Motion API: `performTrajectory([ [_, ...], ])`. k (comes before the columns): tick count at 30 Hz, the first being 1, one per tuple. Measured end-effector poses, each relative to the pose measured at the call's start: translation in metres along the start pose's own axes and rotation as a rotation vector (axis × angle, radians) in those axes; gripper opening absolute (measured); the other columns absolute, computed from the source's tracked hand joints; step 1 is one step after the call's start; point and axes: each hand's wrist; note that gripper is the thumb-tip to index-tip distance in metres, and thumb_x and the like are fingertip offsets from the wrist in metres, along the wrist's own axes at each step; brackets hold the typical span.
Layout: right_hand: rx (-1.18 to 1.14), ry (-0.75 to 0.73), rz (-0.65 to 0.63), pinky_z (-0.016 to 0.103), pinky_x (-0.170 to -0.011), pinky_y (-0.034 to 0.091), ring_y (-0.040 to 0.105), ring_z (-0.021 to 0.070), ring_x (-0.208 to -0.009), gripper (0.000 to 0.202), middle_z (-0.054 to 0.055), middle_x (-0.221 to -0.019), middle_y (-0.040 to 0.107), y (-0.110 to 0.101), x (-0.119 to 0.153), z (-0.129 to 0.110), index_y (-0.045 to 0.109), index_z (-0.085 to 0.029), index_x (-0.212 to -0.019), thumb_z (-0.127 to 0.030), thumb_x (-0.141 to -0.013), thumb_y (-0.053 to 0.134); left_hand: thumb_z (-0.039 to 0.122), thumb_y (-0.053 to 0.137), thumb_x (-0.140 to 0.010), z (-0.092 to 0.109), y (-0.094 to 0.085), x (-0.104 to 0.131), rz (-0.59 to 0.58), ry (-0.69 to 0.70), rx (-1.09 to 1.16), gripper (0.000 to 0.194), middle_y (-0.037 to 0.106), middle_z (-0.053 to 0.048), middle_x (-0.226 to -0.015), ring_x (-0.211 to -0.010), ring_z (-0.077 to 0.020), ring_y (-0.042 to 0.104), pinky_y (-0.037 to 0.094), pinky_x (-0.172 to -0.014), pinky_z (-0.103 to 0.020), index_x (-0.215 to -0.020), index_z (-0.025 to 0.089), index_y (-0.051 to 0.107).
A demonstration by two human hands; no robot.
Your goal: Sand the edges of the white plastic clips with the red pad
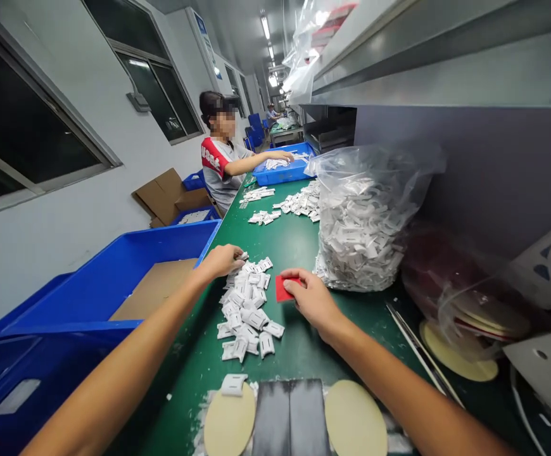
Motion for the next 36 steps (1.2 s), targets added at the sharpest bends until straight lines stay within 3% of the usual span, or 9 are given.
performTrajectory([
  [6,-0.047,0.009,-0.032,0.021,-0.042,0.023,0.037,0.0045,-0.04,0.042,-0.003,-0.07,0.057,-0.002,0.0,-0.003,0.067,-0.017,-0.114,-0.039,-0.079,0.068,0.034,0.062,-0.092,0.011,0.004,0.014,0.028,-0.038,0.175,0.026,0.066,-0.008,-0.114,-0.099,-0.0217,0.065,0.055,-0.086,-0.043,-0.111,0.016,0.064],
  [10,-0.156,-0.001,0.006,0.02,-0.042,0.019,0.027,0.0027,-0.038,0.037,-0.008,-0.059,0.046,-0.002,0.002,-0.008,0.066,-0.016,-0.112,-0.038,-0.081,0.067,0.042,0.069,-0.084,0.036,0.01,0.065,0.027,0.049,0.445,0.026,0.073,-0.005,-0.087,-0.082,-0.0199,0.069,0.054,-0.075,-0.032,-0.087,0.016,0.068],
  [13,-0.228,-0.014,0.009,0.02,-0.042,0.015,0.017,0.0033,-0.039,0.028,-0.013,-0.048,0.031,0.002,0.013,-0.015,0.067,-0.017,-0.106,-0.036,-0.086,0.065,0.039,0.071,-0.082,0.055,0.016,0.109,0.005,0.067,0.633,0.034,0.074,-0.002,-0.081,-0.073,-0.0174,0.07,0.054,-0.067,-0.027,-0.108,0.018,0.062],
  [19,-0.116,-0.014,-0.361,0.019,-0.041,0.026,0.038,0.0051,-0.043,0.037,-0.004,-0.059,0.057,0.001,0.025,-0.022,0.073,-0.02,-0.113,-0.042,-0.084,0.072,0.028,0.077,-0.078,0.073,0.022,0.15,0.029,0.084,0.918,0.014,0.075,-0.004,-0.081,-0.075,-0.0167,0.071,0.057,-0.07,-0.025,-0.085,0.018,0.069],
  [23,0.074,-0.161,0.045,0.023,-0.059,0.044,0.053,0.0091,-0.061,0.031,0.002,-0.083,0.071,-0.004,0.014,-0.021,0.077,-0.019,-0.106,-0.039,-0.082,0.074,0.026,0.08,-0.076,0.072,0.027,0.157,0.087,0.04,0.86,0.012,0.078,-0.002,-0.08,-0.073,-0.0169,0.073,0.059,-0.068,-0.023,-0.084,0.021,0.073],
  [26,0.089,-0.088,-0.093,0.026,-0.06,0.046,0.056,0.0114,-0.06,0.035,0.004,-0.08,0.072,-0.003,0.011,-0.02,0.078,-0.017,-0.105,-0.039,-0.077,0.077,0.024,0.079,-0.076,0.069,0.029,0.161,0.124,0.06,0.835,0.01,0.078,-0.001,-0.08,-0.072,-0.0166,0.074,0.06,-0.065,-0.023,-0.085,0.022,0.074],
  [30,0.082,-0.105,0.094,0.024,-0.056,0.043,0.052,0.0085,-0.057,0.033,0.003,-0.082,0.072,-0.002,0.013,-0.019,0.078,-0.018,-0.106,-0.038,-0.08,0.075,0.015,0.078,-0.077,0.065,0.032,0.166,0.238,0.184,0.718,0.014,0.078,0.001,-0.081,-0.075,-0.0165,0.074,0.061,-0.07,-0.024,-0.087,0.025,0.075],
  [33,0.098,-0.09,-0.079,0.025,-0.057,0.043,0.054,0.0108,-0.059,0.037,0.004,-0.08,0.072,-0.004,0.011,-0.017,0.077,-0.017,-0.109,-0.038,-0.078,0.076,0.007,0.077,-0.075,0.062,0.034,0.169,0.351,0.32,0.653,0.028,0.079,0.002,-0.088,-0.081,-0.0162,0.074,0.06,-0.077,-0.025,-0.094,0.028,0.075],
  [36,0.129,-0.096,0.046,0.024,-0.056,0.04,0.049,0.0099,-0.059,0.031,0.004,-0.08,0.069,-0.008,0.005,-0.017,0.078,-0.015,-0.102,-0.036,-0.081,0.072,0.009,0.079,-0.074,0.063,0.034,0.17,0.32,0.255,0.725,0.026,0.079,0.002,-0.086,-0.078,-0.0152,0.074,0.06,-0.074,-0.023,-0.091,0.027,0.073],
])
Point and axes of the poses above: each hand's wrist, its own x-axis away from the middle knuckle, its own y-axis out of the palm, z = x × y
